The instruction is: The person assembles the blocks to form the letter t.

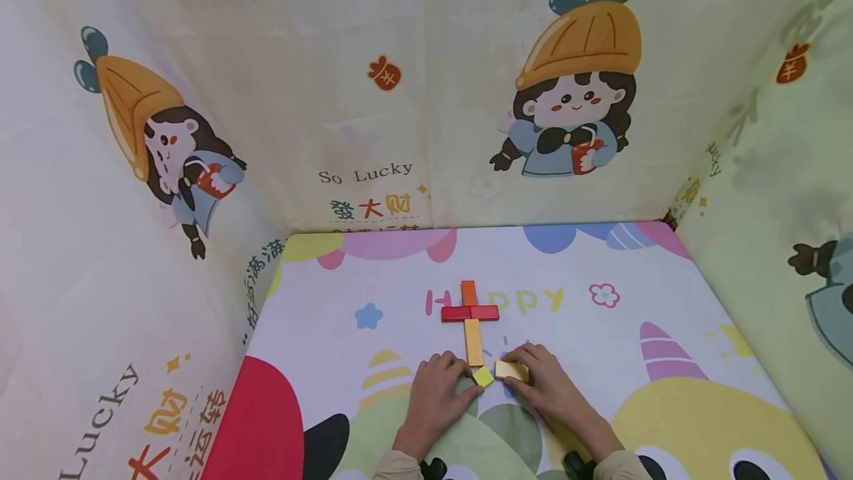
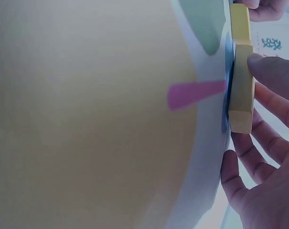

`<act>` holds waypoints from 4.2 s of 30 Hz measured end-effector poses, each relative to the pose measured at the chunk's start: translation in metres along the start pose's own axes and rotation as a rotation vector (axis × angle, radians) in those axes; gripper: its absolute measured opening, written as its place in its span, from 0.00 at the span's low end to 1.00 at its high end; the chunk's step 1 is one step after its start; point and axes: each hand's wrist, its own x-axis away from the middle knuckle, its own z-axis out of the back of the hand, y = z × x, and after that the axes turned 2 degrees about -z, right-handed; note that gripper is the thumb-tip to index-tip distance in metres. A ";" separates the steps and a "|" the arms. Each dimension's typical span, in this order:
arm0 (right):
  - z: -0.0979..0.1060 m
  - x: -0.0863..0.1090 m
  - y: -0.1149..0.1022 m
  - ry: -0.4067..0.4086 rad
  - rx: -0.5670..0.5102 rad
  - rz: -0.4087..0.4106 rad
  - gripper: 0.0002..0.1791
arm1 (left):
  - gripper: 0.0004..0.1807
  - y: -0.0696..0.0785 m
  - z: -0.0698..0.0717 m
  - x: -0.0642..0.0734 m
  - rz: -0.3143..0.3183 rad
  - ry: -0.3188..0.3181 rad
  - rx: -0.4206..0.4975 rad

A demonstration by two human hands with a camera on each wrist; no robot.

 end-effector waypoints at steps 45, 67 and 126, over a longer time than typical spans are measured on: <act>0.002 -0.002 0.001 -0.049 0.006 -0.030 0.20 | 0.19 0.005 -0.001 -0.001 0.004 -0.002 -0.009; 0.004 -0.003 0.001 -0.127 -0.002 -0.073 0.18 | 0.19 0.005 -0.002 -0.001 0.005 0.009 -0.003; 0.003 -0.004 0.003 -0.074 0.028 -0.009 0.20 | 0.19 0.003 -0.004 -0.004 -0.018 0.009 0.001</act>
